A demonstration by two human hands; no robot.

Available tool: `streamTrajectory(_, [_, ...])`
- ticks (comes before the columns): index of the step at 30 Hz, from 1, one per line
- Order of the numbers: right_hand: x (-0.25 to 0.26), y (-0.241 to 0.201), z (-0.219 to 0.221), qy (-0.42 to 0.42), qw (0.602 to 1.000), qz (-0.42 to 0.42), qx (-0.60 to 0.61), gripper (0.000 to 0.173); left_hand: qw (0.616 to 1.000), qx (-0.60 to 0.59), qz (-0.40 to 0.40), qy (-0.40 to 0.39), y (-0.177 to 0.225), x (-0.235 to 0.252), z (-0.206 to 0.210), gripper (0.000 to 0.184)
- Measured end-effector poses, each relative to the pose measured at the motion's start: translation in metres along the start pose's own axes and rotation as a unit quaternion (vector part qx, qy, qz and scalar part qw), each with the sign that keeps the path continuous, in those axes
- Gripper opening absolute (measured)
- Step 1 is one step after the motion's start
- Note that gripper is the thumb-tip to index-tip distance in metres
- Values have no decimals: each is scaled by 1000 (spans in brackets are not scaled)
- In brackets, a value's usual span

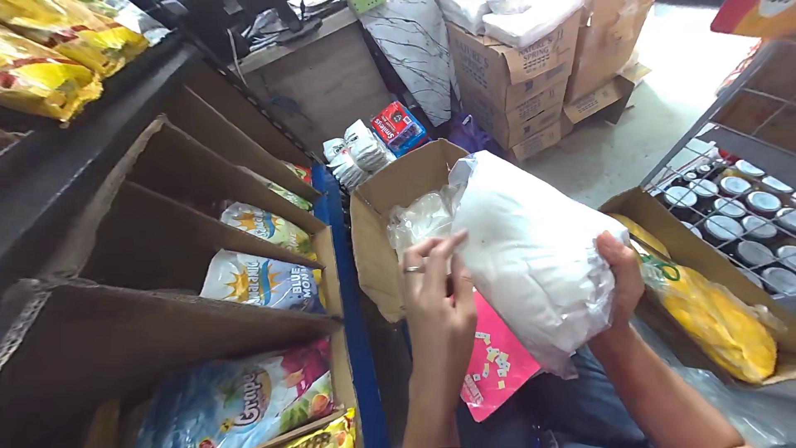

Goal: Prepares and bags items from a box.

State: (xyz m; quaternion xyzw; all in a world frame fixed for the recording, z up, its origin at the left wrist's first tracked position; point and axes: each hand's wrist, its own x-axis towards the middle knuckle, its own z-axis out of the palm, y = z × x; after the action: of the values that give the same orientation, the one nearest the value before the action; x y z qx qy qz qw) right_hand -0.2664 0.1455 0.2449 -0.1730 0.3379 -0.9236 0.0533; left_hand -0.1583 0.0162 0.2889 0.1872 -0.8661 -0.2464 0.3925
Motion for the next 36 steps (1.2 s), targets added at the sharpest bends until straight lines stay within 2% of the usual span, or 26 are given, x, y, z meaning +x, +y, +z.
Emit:
streamTrajectory(2, [1, -5, -6, 6, 1000, 10, 9, 20, 1000, -3, 2, 6, 0, -1, -1, 26])
streamTrajectory(6, [-1, -12, -15, 5, 1000, 14, 17, 20, 996, -12, 67, -51, -1, -8, 11, 30])
streamTrajectory(9, [-6, -27, -25, 12, 999, 31, -7, 20, 996, -56, 54, -39, -5, -10, -3, 27])
streamTrajectory(13, [-13, -65, -51, -13, 994, 54, -93, 20, 994, -99, 35, -22, -31, -11, -29, 34])
streamTrajectory(16, [-16, -104, -76, -65, 971, 64, -221, 24, 993, -90, 10, -77, -59, -17, -33, 41])
streamTrajectory(19, [-21, -143, -111, -125, 935, 102, -316, 25, 986, -99, 52, -127, -106, -24, -28, 35])
streamTrajectory(21, [-30, -169, -139, -173, 881, 153, -412, 23, 983, -91, 26, -156, -114, -30, -23, 34])
streamTrajectory(23, [-44, -193, -162, -195, 795, 234, -524, 23, 983, -71, -14, -171, -115, -36, -16, 34])
streamTrajectory(25, [-60, -209, -182, -179, 701, 345, -598, 25, 981, -62, -35, -182, -112, -40, -8, 34])
streamTrajectory(28, [-79, -221, -216, -158, 564, 506, -633, 25, 974, -61, -56, -213, -113, -49, 3, 35])
streamTrajectory(30, [-92, -220, -241, -152, 493, 583, -628, 30, 969, -63, -78, -228, -108, -53, 9, 37])
streamTrajectory(34, [-124, -201, -321, -138, 401, 636, -645, 41, 964, -70, -91, -238, -103, -58, 16, 40])
streamTrajectory(36, [-152, -185, -376, -96, 387, 640, -656, 44, 966, -67, -89, -232, -104, -60, 18, 41])
